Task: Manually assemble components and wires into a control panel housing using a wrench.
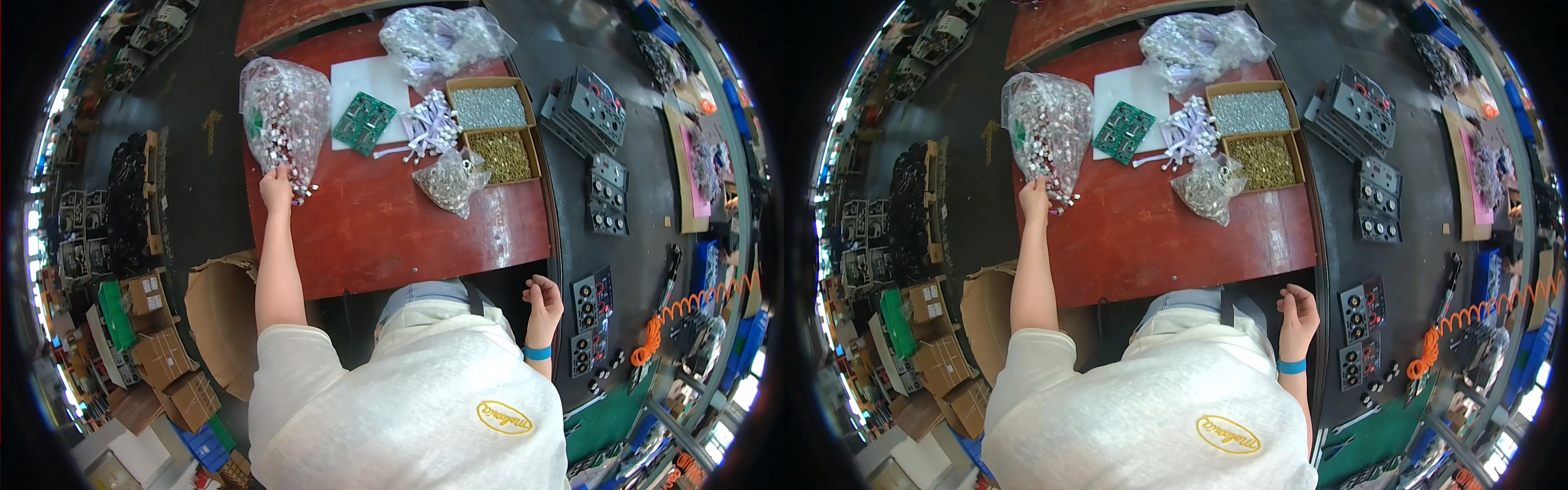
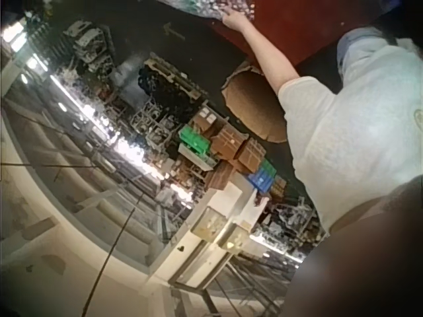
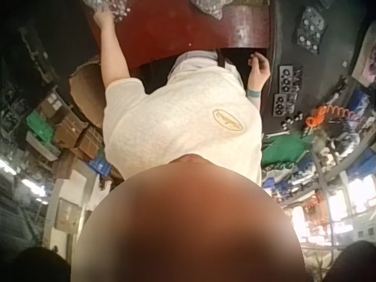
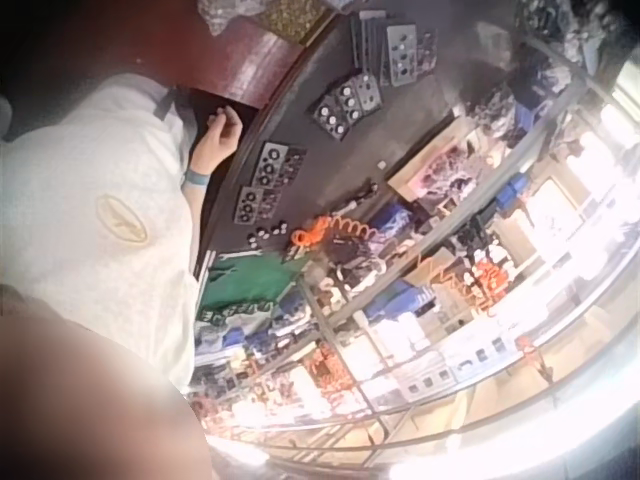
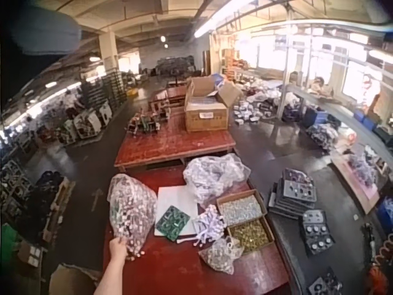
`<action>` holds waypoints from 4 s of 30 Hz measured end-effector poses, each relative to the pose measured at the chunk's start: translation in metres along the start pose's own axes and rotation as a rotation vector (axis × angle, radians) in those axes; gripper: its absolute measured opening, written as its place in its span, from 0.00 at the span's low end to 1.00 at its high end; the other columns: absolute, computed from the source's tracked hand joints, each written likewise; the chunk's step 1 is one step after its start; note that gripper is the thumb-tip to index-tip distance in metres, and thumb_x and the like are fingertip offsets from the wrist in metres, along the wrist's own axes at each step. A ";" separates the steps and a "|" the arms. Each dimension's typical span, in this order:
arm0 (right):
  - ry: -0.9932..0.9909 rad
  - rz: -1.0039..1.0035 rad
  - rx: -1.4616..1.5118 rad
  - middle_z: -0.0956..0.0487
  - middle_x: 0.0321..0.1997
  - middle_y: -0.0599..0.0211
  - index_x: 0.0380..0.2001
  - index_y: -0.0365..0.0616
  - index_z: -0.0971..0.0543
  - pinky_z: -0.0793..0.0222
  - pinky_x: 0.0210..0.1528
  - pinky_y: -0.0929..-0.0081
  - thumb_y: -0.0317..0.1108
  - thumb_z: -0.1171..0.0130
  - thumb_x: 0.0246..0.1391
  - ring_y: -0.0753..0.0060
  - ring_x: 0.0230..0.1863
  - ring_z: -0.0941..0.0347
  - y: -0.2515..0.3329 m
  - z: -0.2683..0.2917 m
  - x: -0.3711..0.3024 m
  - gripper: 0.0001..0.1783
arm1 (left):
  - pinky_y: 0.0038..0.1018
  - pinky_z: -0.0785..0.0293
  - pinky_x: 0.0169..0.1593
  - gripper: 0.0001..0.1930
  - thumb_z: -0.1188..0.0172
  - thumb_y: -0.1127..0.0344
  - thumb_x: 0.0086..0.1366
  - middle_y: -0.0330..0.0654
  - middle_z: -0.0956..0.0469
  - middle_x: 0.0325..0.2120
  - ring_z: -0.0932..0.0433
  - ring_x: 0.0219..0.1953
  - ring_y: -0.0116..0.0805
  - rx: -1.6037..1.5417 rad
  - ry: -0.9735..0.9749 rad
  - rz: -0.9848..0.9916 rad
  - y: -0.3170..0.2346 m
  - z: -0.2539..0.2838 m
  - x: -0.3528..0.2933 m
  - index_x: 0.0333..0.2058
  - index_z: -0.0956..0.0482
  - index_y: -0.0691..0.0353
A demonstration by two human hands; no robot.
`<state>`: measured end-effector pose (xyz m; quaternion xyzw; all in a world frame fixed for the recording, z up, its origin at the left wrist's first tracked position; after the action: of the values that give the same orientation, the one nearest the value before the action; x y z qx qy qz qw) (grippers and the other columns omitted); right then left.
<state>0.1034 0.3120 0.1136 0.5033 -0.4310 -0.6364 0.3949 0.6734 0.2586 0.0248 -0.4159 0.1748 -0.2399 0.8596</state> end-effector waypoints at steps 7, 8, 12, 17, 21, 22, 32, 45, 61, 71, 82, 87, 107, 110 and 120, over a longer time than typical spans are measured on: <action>-0.035 -0.060 0.037 0.22 0.36 0.66 0.41 0.37 0.25 0.32 0.37 0.84 0.26 0.48 0.56 0.81 0.33 0.29 0.016 -0.003 -0.016 0.10 | 0.19 0.39 0.19 0.16 0.55 0.60 0.69 0.29 0.37 0.18 0.42 0.14 0.17 -0.698 0.971 0.292 -0.120 -0.056 -0.109 0.45 0.28 0.67; -0.002 -0.062 0.069 0.22 0.37 0.65 0.41 0.36 0.25 0.32 0.39 0.83 0.25 0.48 0.56 0.79 0.34 0.28 0.018 -0.007 -0.015 0.10 | 0.20 0.37 0.24 0.17 0.56 0.60 0.69 0.30 0.37 0.20 0.41 0.17 0.18 -0.830 1.168 0.393 -0.130 -0.074 -0.136 0.47 0.30 0.68; 0.111 0.058 -0.034 0.24 0.42 0.63 0.44 0.40 0.25 0.31 0.46 0.76 0.28 0.45 0.53 0.72 0.42 0.27 0.039 -0.028 -0.018 0.14 | 0.20 0.38 0.29 0.17 0.58 0.60 0.70 0.32 0.37 0.22 0.42 0.20 0.20 -1.122 1.619 0.720 -0.170 -0.143 -0.260 0.48 0.30 0.66; 0.017 0.043 0.052 0.25 0.43 0.62 0.47 0.38 0.28 0.32 0.46 0.76 0.32 0.41 0.51 0.72 0.42 0.29 0.017 -0.006 -0.023 0.19 | 0.19 0.38 0.30 0.17 0.61 0.60 0.71 0.34 0.37 0.23 0.42 0.21 0.21 -1.091 1.830 1.032 -0.201 -0.189 -0.369 0.51 0.32 0.62; -0.155 -0.174 0.439 0.23 0.34 0.67 0.40 0.37 0.25 0.31 0.38 0.83 0.28 0.43 0.52 0.81 0.34 0.28 -0.005 0.041 -0.047 0.12 | 0.22 0.32 0.37 0.17 0.59 0.59 0.70 0.35 0.33 0.28 0.34 0.29 0.23 -0.984 1.918 0.987 -0.202 -0.216 -0.423 0.51 0.32 0.61; -0.261 -0.178 0.461 0.23 0.31 0.65 0.38 0.36 0.25 0.31 0.34 0.83 0.28 0.43 0.52 0.81 0.29 0.29 -0.008 0.056 -0.054 0.10 | 0.25 0.31 0.42 0.17 0.59 0.58 0.70 0.36 0.31 0.32 0.32 0.33 0.25 -0.836 1.832 0.887 -0.202 -0.221 -0.437 0.51 0.33 0.61; -0.920 -0.114 0.134 0.23 0.32 0.69 0.34 0.38 0.24 0.32 0.36 0.83 0.23 0.44 0.50 0.81 0.32 0.28 -0.048 0.186 -0.148 0.06 | 0.30 0.29 0.50 0.19 0.53 0.61 0.68 0.43 0.28 0.47 0.28 0.47 0.32 -0.032 2.042 0.439 -0.160 -0.255 -0.544 0.53 0.32 0.64; -0.939 -0.115 -0.008 0.23 0.35 0.67 0.37 0.36 0.27 0.32 0.37 0.86 0.21 0.45 0.51 0.83 0.34 0.29 -0.087 0.281 -0.196 0.09 | 0.36 0.28 0.52 0.33 0.43 0.70 0.60 0.53 0.35 0.50 0.32 0.52 0.44 0.111 1.833 0.508 -0.096 -0.330 -0.673 0.60 0.49 0.70; -0.845 -0.066 0.431 0.24 0.39 0.60 0.39 0.34 0.29 0.29 0.44 0.81 0.18 0.45 0.50 0.76 0.39 0.27 -0.101 0.306 -0.215 0.12 | 0.35 0.26 0.46 0.16 0.44 0.67 0.61 0.48 0.31 0.45 0.27 0.45 0.39 0.086 1.605 0.446 -0.100 -0.320 -0.716 0.45 0.31 0.67; -0.930 -0.003 0.447 0.24 0.40 0.59 0.40 0.34 0.29 0.30 0.45 0.81 0.19 0.45 0.51 0.76 0.38 0.26 -0.096 0.320 -0.220 0.12 | 0.41 0.37 0.54 0.20 0.38 0.60 0.52 0.48 0.28 0.45 0.35 0.54 0.47 0.280 1.128 -1.858 -0.190 -0.338 -0.737 0.42 0.26 0.64; -1.117 0.129 0.390 0.24 0.31 0.70 0.35 0.39 0.27 0.31 0.32 0.84 0.19 0.45 0.48 0.84 0.29 0.30 -0.114 0.319 -0.236 0.10 | 0.49 0.39 0.53 0.40 0.32 0.51 0.47 0.51 0.34 0.52 0.39 0.58 0.48 0.732 1.212 -1.594 -0.176 -0.383 -0.761 0.56 0.40 0.56; -1.228 0.123 0.307 0.24 0.28 0.66 0.32 0.39 0.27 0.30 0.32 0.80 0.21 0.45 0.47 0.79 0.29 0.27 -0.105 0.317 -0.255 0.07 | 0.54 0.40 0.53 0.44 0.34 0.41 0.45 0.48 0.38 0.56 0.43 0.61 0.45 0.954 1.136 -1.689 -0.169 -0.398 -0.768 0.59 0.44 0.48; -1.294 0.229 0.319 0.26 0.33 0.62 0.33 0.35 0.30 0.27 0.39 0.77 0.19 0.48 0.51 0.72 0.37 0.24 -0.118 0.322 -0.272 0.06 | 0.48 0.49 0.61 0.44 0.27 0.49 0.37 0.51 0.36 0.56 0.46 0.62 0.48 1.120 1.318 -1.448 -0.184 -0.414 -0.797 0.53 0.32 0.61; -1.291 0.179 0.292 0.26 0.33 0.62 0.33 0.36 0.30 0.27 0.40 0.77 0.19 0.47 0.50 0.71 0.38 0.24 -0.118 0.319 -0.275 0.06 | 0.34 0.46 0.61 0.39 0.25 0.54 0.35 0.52 0.29 0.50 0.41 0.59 0.50 1.009 1.378 -1.372 -0.182 -0.423 -0.795 0.46 0.27 0.70; -1.317 0.179 0.301 0.25 0.34 0.63 0.34 0.37 0.30 0.29 0.39 0.78 0.21 0.46 0.51 0.71 0.36 0.25 -0.120 0.328 -0.283 0.07 | 0.35 0.24 0.35 0.24 0.34 0.63 0.53 0.49 0.23 0.40 0.24 0.40 0.45 0.892 1.760 -0.992 -0.169 -0.461 -0.786 0.45 0.28 0.72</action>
<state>-0.1756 0.6642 0.1249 0.0228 -0.7054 -0.7079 0.0270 -0.2498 0.3142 -0.0341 0.2235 0.4372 -0.8118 0.3160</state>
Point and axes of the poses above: each hand's wrist, its own x-axis towards the middle knuckle, its own z-axis out of the back of the hand, y = z × x, the point moved 4 cm from there along x, towards the middle knuckle
